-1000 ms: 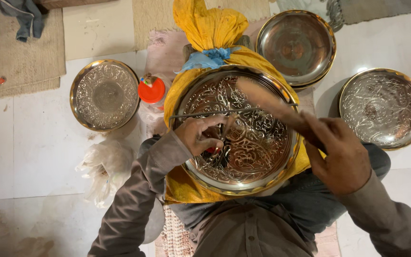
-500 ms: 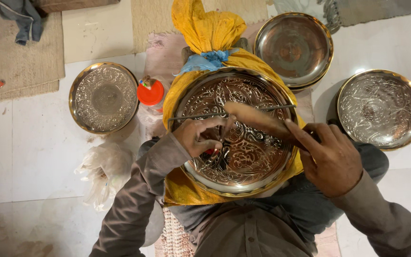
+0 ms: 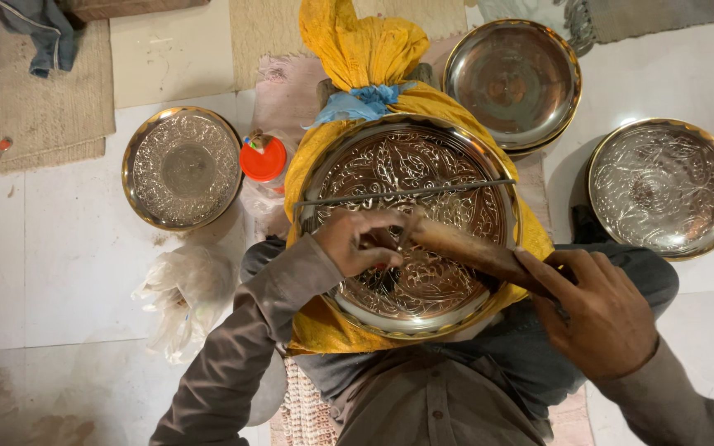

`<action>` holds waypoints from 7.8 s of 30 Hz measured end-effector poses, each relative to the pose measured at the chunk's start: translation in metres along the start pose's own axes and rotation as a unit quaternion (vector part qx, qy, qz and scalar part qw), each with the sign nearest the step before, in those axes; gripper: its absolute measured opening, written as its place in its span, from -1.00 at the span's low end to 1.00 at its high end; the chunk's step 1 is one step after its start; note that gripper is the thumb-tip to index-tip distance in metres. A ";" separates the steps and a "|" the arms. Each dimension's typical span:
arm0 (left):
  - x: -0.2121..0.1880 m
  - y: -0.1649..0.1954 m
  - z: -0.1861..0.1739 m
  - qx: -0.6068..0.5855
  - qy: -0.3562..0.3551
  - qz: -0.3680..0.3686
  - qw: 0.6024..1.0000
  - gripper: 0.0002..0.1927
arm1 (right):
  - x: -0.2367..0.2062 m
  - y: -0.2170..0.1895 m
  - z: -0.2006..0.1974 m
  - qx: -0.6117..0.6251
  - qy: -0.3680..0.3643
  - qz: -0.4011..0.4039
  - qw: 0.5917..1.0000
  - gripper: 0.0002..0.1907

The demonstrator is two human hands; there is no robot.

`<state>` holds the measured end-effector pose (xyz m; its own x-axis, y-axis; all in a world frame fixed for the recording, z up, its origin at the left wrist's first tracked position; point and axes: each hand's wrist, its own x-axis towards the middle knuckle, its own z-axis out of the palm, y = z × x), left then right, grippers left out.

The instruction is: The person sits cross-legged on the floor with an embossed brass plate on a yellow cloth pad in their lap. They first scrape gray filler out of the engraved recesses with a small hand tool, then hold a chisel against the design and tap it with a wooden mallet to refine the raised pattern, with other finished plates around them.

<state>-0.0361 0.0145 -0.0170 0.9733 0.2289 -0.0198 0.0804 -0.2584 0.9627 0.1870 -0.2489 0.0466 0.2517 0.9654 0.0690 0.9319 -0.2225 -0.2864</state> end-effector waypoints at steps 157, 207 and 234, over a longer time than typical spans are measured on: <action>0.013 -0.007 -0.014 0.011 -0.028 -0.073 0.997 -0.34 | 0.027 0.012 0.023 0.130 0.123 0.021 0.984 -0.39; 0.011 -0.007 -0.018 0.051 -0.014 -0.004 0.999 -0.30 | 0.031 0.005 0.011 0.015 0.054 -0.007 0.998 -0.27; 0.002 -0.022 -0.001 0.012 -0.007 -0.105 0.994 -0.31 | 0.012 0.014 0.013 0.242 0.066 0.064 0.966 -0.40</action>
<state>-0.0363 0.0217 -0.0381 0.9375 0.2676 -0.2226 0.2864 -0.2296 0.9302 0.1999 -0.2383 0.0313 0.4170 0.9016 0.1151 0.6675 -0.2178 -0.7121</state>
